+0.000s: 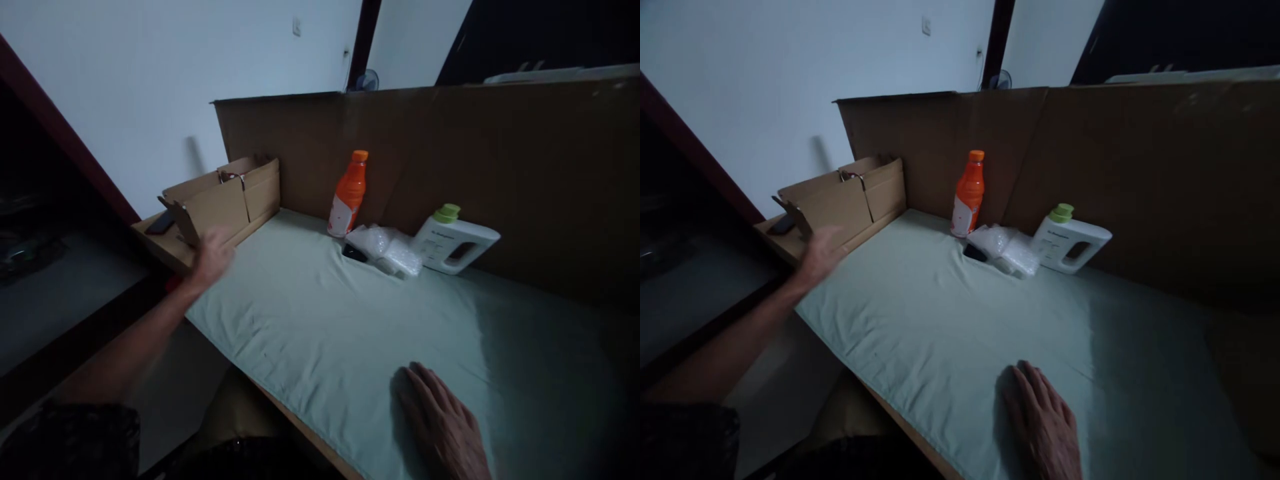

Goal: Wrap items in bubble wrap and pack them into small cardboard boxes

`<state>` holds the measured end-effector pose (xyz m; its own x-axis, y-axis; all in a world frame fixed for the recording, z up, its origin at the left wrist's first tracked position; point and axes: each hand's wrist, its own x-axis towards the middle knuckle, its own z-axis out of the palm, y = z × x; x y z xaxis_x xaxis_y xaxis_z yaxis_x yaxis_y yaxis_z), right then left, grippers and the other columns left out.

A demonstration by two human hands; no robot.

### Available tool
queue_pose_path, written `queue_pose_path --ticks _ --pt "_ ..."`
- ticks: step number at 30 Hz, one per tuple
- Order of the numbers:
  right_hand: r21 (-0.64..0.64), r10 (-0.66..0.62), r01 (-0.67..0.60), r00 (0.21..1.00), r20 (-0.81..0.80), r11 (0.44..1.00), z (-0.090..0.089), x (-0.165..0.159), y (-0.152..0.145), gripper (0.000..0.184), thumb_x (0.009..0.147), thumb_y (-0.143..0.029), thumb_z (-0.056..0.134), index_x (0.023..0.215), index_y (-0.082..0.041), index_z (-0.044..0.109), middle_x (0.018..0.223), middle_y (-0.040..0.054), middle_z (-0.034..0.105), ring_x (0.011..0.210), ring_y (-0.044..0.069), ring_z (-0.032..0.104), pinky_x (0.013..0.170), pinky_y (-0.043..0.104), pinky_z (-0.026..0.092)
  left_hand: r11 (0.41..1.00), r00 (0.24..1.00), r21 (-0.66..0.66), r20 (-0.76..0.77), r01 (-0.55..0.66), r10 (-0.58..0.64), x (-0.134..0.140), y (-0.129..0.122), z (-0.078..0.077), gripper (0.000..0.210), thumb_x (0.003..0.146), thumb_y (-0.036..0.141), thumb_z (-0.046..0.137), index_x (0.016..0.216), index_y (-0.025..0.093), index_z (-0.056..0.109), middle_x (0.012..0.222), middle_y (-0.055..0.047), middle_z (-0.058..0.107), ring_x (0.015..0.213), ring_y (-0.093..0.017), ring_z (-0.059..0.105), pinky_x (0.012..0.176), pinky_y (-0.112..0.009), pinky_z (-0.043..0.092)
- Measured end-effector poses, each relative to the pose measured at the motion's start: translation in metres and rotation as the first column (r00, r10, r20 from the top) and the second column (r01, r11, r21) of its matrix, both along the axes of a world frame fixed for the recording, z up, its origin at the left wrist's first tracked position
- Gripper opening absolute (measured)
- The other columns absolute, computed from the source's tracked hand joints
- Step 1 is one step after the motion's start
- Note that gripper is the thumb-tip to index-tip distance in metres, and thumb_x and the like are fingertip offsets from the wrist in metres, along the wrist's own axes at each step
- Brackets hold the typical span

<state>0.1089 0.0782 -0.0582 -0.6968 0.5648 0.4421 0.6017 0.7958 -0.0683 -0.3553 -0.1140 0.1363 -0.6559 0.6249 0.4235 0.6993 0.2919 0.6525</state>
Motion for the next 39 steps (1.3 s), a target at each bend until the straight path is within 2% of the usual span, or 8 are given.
queue_pose_path --ticks 4,11,17,22,27,30,33,39 --pt "0.026 0.016 -0.015 1.0 -0.014 1.0 -0.004 0.004 0.005 0.044 0.097 -0.043 0.044 0.132 -0.027 0.064 0.14 0.0109 0.062 0.124 0.036 0.06 0.087 0.053 0.054 0.92 0.892 0.017 -0.236 -0.392 0.385 -0.073 -0.015 0.051 0.063 0.091 0.032 0.062 0.144 0.001 0.045 0.163 -0.016 0.02 0.151 -0.041 0.014 0.127 -0.05 0.011" --pt "-0.002 -0.022 0.022 1.0 0.019 1.0 0.009 -0.001 -0.001 0.041 0.096 -0.045 0.044 0.125 -0.027 0.067 0.136 0.0091 0.065 0.12 0.033 0.063 0.088 0.05 0.055 0.935 0.931 -0.045 -0.121 -0.353 0.346 -0.108 -0.002 0.047 0.035 0.091 0.026 0.057 0.107 -0.004 0.063 0.162 -0.014 0.026 0.149 -0.04 0.026 0.125 -0.047 0.022" --pt "-0.058 -0.043 0.042 0.999 -0.025 0.997 0.011 -0.002 -0.003 0.04 0.095 -0.043 0.044 0.121 -0.027 0.069 0.132 0.0093 0.067 0.12 0.032 0.063 0.09 0.049 0.053 0.95 0.953 0.112 -0.053 -0.29 0.297 -0.084 -0.021 0.017 0.014 0.075 0.022 0.068 0.083 0.011 0.065 0.162 -0.015 0.033 0.141 -0.034 0.046 0.121 -0.047 0.035" --pt "-0.067 -0.063 0.059 0.996 -0.065 0.996 0.014 -0.004 -0.003 0.04 0.096 -0.047 0.044 0.117 -0.024 0.07 0.128 0.0106 0.069 0.12 0.032 0.063 0.09 0.048 0.052 0.99 1.0 0.141 0.005 0.004 -0.004 0.003 -0.048 -0.017 0.021 0.076 0.038 0.07 0.072 0.018 0.065 0.158 -0.011 0.043 0.132 -0.035 0.056 0.11 -0.052 0.048" --pt "-0.104 0.046 -0.065 0.984 -0.171 0.992 0.051 -0.011 -0.035 0.046 0.095 -0.048 0.054 0.133 -0.023 0.06 0.137 0.0132 0.063 0.124 0.032 0.061 0.094 0.047 0.051 0.943 0.948 0.254 0.177 0.217 -0.266 0.078 -0.072 -0.037 0.022 0.085 0.034 0.069 0.103 0.021 0.07 0.167 -0.006 0.025 0.137 -0.031 0.053 0.102 -0.04 0.056" --pt "-0.308 0.154 -0.201 0.974 -0.168 0.93 0.081 -0.021 -0.068 0.069 0.095 -0.051 0.058 0.156 -0.028 0.035 0.152 0.0136 0.049 0.134 0.032 0.052 0.101 0.048 0.05 0.892 0.865 0.366 0.318 0.266 -0.388 0.084 -0.076 -0.055 0.068 0.082 0.031 0.074 0.144 0.03 0.045 0.167 -0.011 0.025 0.13 -0.028 0.059 0.096 -0.039 0.06" --pt "-0.477 0.185 -0.258 0.963 -0.196 0.84 0.095 -0.032 -0.094 0.085 0.094 -0.055 0.059 0.162 -0.03 0.016 0.158 0.0138 0.041 0.139 0.033 0.048 0.104 0.047 0.05 0.917 0.776 0.236 0.491 0.32 -0.397 0.077 -0.07 -0.082 0.088 0.077 0.036 0.078 0.151 0.024 0.034 0.151 -0.017 0.048 0.125 -0.03 0.062 0.102 -0.047 0.056" --pt "-0.545 0.081 -0.209 0.965 -0.25 0.812 0.088 -0.049 -0.113 0.083 0.095 -0.052 0.059 0.162 -0.027 0.018 0.158 0.0145 0.041 0.135 0.033 0.052 0.105 0.047 0.051 0.873 0.719 -0.036 0.584 0.487 -0.377 0.088 -0.038 -0.115 0.06 0.075 0.042 0.072 0.128 0.016 0.059 0.128 -0.015 0.067 0.126 -0.036 0.06 0.109 -0.054 0.048"
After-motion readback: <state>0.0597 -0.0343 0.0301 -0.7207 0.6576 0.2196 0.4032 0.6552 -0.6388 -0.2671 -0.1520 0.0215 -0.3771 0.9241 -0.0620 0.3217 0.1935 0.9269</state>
